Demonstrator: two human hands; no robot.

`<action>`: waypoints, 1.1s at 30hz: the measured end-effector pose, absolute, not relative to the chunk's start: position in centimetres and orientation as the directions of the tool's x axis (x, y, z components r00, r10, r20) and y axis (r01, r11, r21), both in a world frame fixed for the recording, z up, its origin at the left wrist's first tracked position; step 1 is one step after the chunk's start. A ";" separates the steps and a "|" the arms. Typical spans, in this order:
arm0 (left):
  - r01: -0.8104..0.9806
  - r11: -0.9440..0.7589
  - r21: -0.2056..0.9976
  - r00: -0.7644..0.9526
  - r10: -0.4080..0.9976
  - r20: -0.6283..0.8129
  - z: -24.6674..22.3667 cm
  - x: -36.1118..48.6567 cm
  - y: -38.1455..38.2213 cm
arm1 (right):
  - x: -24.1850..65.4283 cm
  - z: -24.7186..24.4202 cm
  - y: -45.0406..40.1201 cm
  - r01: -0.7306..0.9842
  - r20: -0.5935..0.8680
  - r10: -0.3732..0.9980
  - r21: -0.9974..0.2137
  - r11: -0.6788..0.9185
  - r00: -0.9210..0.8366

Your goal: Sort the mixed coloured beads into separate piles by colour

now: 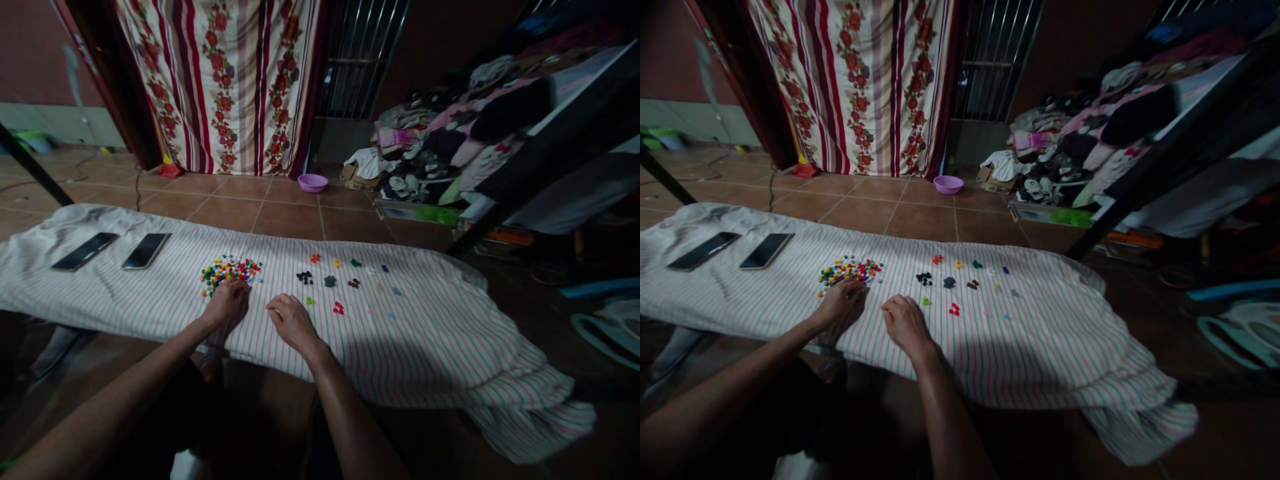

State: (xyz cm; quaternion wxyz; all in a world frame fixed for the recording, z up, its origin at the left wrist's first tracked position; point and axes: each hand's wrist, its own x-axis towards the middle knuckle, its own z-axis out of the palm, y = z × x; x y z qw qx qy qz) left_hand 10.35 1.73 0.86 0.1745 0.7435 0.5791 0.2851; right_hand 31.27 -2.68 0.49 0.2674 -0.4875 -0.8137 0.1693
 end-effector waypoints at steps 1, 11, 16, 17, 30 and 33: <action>0.760 -0.277 0.588 0.166 0.957 0.236 0.6 10.4 1.6 | 31.2 0.5 -2.7 0.705 0.265 0.888 -0.540 0.460 -0.376; 0.904 -0.277 0.325 0.234 0.958 0.166 1.3 14.1 3.1 | 30.9 -0.3 -2.0 0.722 0.288 0.897 -0.533 0.442 -0.336; 0.928 -0.267 0.260 0.241 0.962 0.127 1.1 15.1 3.6 | 30.8 -0.5 -2.0 0.725 0.291 0.897 -0.528 0.442 -0.334; 0.929 -0.273 0.250 0.247 0.960 0.130 1.0 15.2 3.5 | 30.9 -0.4 -2.0 0.725 0.293 0.896 -0.528 0.443 -0.334; 0.890 -0.369 0.267 0.320 0.924 0.210 2.3 15.4 2.9 | 31.1 -0.3 -3.2 0.729 0.330 0.836 -0.415 0.545 -0.438; 0.803 -0.450 0.391 0.368 0.890 0.268 2.3 16.1 3.0 | 31.2 0.2 -4.0 0.740 0.318 0.814 -0.346 0.576 -0.486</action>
